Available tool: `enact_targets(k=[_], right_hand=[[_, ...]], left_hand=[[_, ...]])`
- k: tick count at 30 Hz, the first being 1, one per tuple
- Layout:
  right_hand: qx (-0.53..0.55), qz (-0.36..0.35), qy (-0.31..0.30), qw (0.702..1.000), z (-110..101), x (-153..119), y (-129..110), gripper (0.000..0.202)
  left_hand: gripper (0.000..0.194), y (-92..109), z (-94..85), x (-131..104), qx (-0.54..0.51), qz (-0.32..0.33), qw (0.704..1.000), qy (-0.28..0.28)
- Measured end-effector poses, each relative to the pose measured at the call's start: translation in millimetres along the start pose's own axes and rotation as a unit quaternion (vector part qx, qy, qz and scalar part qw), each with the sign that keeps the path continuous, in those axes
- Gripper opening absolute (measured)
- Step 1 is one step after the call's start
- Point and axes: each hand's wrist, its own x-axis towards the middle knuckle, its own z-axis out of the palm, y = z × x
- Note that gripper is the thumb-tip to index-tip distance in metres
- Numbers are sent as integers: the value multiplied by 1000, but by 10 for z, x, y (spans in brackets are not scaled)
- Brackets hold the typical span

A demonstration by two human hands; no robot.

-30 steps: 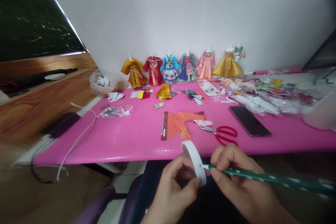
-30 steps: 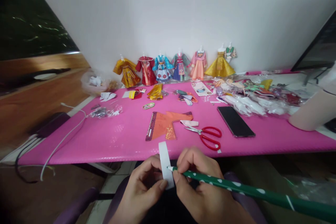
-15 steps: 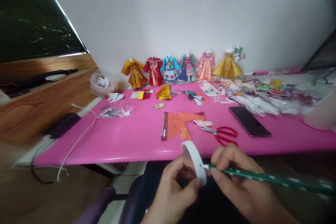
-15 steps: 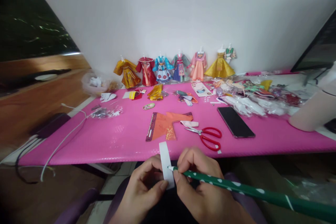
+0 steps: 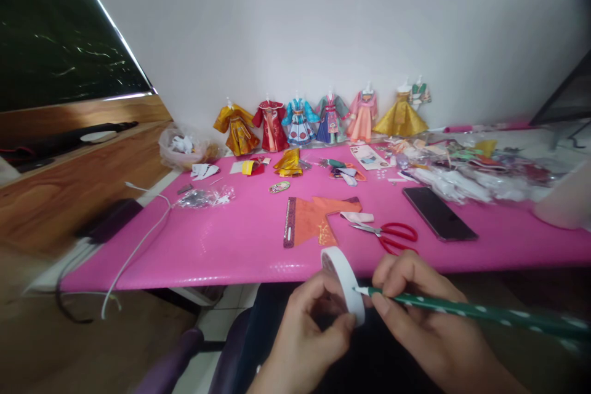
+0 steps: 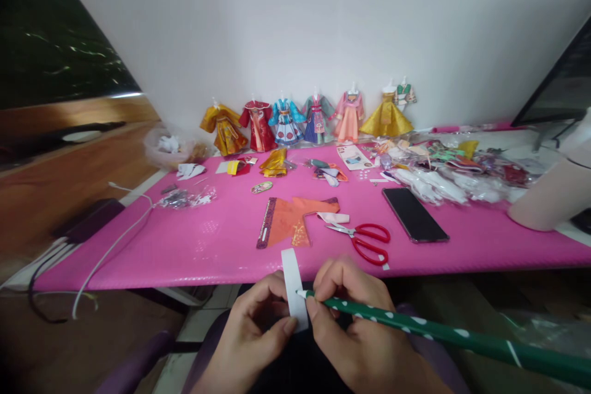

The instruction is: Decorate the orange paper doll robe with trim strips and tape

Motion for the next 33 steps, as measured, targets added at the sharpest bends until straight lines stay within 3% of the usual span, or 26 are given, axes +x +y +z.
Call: enact_targets(k=[33], right_hand=[[26, 7, 8, 1000, 7, -2, 19, 17]], left_hand=[[7, -52, -21, -10, -15, 14, 1000, -16]])
